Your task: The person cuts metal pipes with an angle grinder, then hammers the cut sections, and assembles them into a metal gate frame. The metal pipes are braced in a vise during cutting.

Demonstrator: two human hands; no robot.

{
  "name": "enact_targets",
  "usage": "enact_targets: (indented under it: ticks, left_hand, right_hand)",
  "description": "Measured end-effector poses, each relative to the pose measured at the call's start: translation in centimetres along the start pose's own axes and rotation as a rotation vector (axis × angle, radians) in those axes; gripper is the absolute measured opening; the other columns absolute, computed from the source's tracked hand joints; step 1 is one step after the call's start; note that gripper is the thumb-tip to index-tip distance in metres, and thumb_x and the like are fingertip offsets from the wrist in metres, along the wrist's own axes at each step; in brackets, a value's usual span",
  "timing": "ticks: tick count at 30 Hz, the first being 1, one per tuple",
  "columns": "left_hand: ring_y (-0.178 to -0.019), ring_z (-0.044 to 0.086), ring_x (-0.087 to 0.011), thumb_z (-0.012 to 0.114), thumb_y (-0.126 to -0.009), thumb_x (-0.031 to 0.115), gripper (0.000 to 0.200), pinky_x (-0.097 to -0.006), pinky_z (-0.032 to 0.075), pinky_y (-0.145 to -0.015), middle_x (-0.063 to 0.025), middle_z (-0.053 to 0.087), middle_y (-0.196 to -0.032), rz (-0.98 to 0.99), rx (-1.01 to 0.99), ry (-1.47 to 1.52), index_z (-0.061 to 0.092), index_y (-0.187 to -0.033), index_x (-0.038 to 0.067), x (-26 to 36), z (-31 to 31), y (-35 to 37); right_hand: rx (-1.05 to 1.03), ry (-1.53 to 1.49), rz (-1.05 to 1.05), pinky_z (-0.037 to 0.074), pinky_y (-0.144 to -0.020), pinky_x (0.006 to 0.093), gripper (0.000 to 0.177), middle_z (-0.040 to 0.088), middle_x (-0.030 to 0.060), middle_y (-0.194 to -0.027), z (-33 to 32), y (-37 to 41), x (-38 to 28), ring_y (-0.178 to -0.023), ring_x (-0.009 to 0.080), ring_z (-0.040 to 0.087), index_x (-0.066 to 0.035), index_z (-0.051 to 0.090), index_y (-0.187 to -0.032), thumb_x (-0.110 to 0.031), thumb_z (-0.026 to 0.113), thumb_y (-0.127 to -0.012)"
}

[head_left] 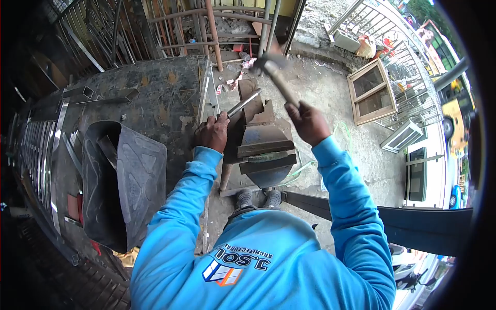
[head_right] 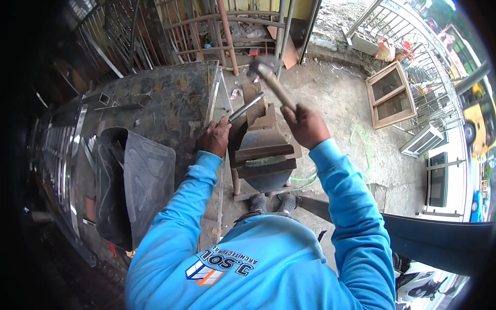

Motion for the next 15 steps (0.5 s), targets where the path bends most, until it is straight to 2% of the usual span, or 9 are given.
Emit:
enact_targets:
  ticks: [2, 3, 4, 7, 10, 11, 12, 14, 15]
  left_hand:
    - [-0.082, 0.068, -0.0387, 0.057, -0.097, 0.032, 0.024, -0.0511, 0.054, -0.068, -0.0156, 0.065, -0.092, 0.015, 0.009, 0.016, 0.063, -0.117, 0.02, 0.0, -0.3, -0.3]
    - [-0.082, 0.068, -0.0391, 0.057, -0.097, 0.031, 0.024, -0.0513, 0.054, -0.068, -0.0158, 0.065, -0.092, 0.029, 0.021, 0.012, 0.062, -0.117, 0.02, 0.0, -0.4, -0.5]
    - [-0.082, 0.068, -0.0394, 0.057, -0.097, 0.031, 0.024, -0.0515, 0.054, -0.068, -0.0159, 0.065, -0.093, 0.029, 0.026, 0.011, 0.062, -0.117, 0.02, 0.2, -0.6, -0.3]
    - [-0.086, 0.068, -0.0403, 0.059, -0.095, 0.035, 0.028, -0.0512, 0.055, -0.072, -0.0161, 0.066, -0.095, -0.017, -0.032, 0.056, 0.063, -0.12, 0.021, -0.1, -0.4, -0.3]
    - [-0.089, 0.068, -0.0402, 0.059, -0.095, 0.037, 0.031, -0.0512, 0.055, -0.074, -0.0157, 0.067, -0.098, -0.058, -0.051, 0.091, 0.063, -0.122, 0.022, -0.3, -0.2, -0.5]
    - [-0.09, 0.068, -0.0401, 0.059, -0.095, 0.037, 0.032, -0.0512, 0.055, -0.074, -0.0156, 0.067, -0.1, -0.071, -0.06, 0.102, 0.063, -0.123, 0.023, -0.5, 0.0, -0.6]
    - [-0.092, 0.068, -0.0399, 0.059, -0.095, 0.038, 0.033, -0.0511, 0.055, -0.075, -0.0158, 0.068, -0.101, -0.071, -0.071, 0.121, 0.063, -0.123, 0.022, -0.6, 0.3, -0.7]
    - [-0.095, 0.067, -0.0394, 0.059, -0.095, 0.038, 0.034, -0.051, 0.054, -0.078, -0.0163, 0.069, -0.105, -0.065, -0.098, 0.151, 0.063, -0.124, 0.02, -1.3, 0.7, -1.1]
    - [-0.096, 0.067, -0.0392, 0.059, -0.095, 0.038, 0.035, -0.0501, 0.054, -0.08, -0.0169, 0.069, -0.106, -0.076, -0.113, 0.194, 0.064, -0.123, 0.018, -1.4, 0.6, -1.6]
  right_hand:
    - [-0.218, 0.197, 0.258, 0.05, -0.067, 0.0466, 0.053, 0.062, 0.0232, -0.07, 0.1, -0.3, 0.7, -0.067, 0.0357, 0.062, 0.002, 0.066, -0.092, -0.05, 0.057, -0.097]
    - [-0.216, 0.176, 0.307, 0.051, -0.072, 0.0474, 0.059, 0.063, 0.0254, -0.074, -1.3, -0.2, -1.3, -0.075, 0.0373, 0.067, 0.002, 0.068, -0.09, -0.055, 0.054, -0.097]
    - [-0.112, 0.192, 0.197, 0.049, -0.064, 0.046, 0.059, 0.059, 0.0237, -0.068, -1.8, -0.7, -1.4, -0.063, 0.0341, 0.061, 0.002, 0.066, -0.082, -0.054, 0.057, -0.096]
    - [0.027, 0.02, -0.018, 0.038, -0.051, 0.0431, 0.053, 0.048, 0.0207, -0.057, -3.6, -0.5, -3.8, -0.05, 0.0273, 0.038, 0.002, 0.06, -0.076, -0.047, 0.061, -0.097]
    - [0.116, -0.025, -0.047, 0.042, -0.055, 0.0423, 0.048, 0.053, 0.021, -0.061, -1.3, -0.8, -1.9, -0.053, 0.0283, 0.045, 0.001, 0.063, -0.082, -0.045, 0.062, -0.097]
    - [0.057, -0.002, -0.001, 0.046, -0.061, 0.0427, 0.05, 0.057, 0.022, -0.067, -0.3, -0.6, -0.6, -0.058, 0.0298, 0.053, 0.0, 0.066, -0.09, -0.049, 0.06, -0.096]
    - [-0.111, 0.288, 0.125, 0.049, -0.066, 0.0438, 0.056, 0.062, 0.0226, -0.072, 0.1, -1.2, -0.3, -0.064, 0.0312, 0.059, 0.0, 0.068, -0.093, -0.055, 0.057, -0.095]
    - [-0.165, 0.132, 0.394, 0.048, -0.066, 0.0453, 0.061, 0.063, 0.0218, -0.071, -0.7, -1.1, 0.3, -0.063, 0.0318, 0.06, 0.0, 0.068, -0.09, -0.06, 0.054, -0.095]
    - [-0.109, 0.129, 0.33, 0.048, -0.064, 0.0449, 0.061, 0.062, 0.0208, -0.068, -1.4, -1.8, 0.5, -0.062, 0.0315, 0.058, 0.0, 0.067, -0.086, -0.059, 0.055, -0.095]
Point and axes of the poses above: each hand's wrist, its own y-axis away from the middle knuckle, its own z-axis out of the palm, x = y × z, the point moved 3 cm from there along -y, towards the middle knuckle
